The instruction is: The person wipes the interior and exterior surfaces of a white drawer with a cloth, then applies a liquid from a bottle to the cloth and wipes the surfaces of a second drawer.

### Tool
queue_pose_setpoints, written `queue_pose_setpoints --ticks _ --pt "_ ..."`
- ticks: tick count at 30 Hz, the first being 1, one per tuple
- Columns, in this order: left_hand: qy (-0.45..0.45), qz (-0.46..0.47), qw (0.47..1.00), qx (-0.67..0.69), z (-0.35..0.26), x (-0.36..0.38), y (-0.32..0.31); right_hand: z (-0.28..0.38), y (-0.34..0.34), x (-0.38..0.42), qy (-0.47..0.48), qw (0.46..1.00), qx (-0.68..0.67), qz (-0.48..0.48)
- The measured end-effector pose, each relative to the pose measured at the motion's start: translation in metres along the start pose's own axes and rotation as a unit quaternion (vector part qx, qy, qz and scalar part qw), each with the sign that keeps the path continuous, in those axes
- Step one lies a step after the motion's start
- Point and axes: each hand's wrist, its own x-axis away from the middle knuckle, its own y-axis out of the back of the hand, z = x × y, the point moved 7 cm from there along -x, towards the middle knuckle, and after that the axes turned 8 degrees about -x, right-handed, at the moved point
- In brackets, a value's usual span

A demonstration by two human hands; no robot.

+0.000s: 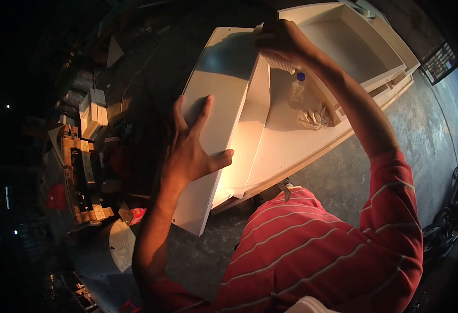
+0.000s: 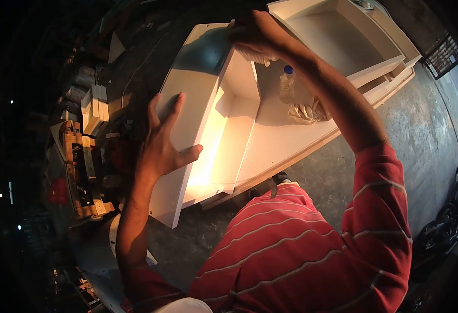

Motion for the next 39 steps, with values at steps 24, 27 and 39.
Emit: queue_pose_setpoints --ticks 24,27,39 --pt "-0.023 0.004 1.000 -0.018 -0.005 -0.003 0.007 0.009 -0.002 -0.013 0.010 0.994 0.041 0.101" --pt "-0.033 -0.003 0.999 -0.027 -0.006 -0.002 0.007 -0.012 -0.004 -0.019 -0.153 0.983 -0.054 0.088" --pt "-0.037 0.006 0.999 -0.026 -0.003 -0.001 0.005 0.030 -0.001 0.009 0.075 0.996 0.039 0.021"
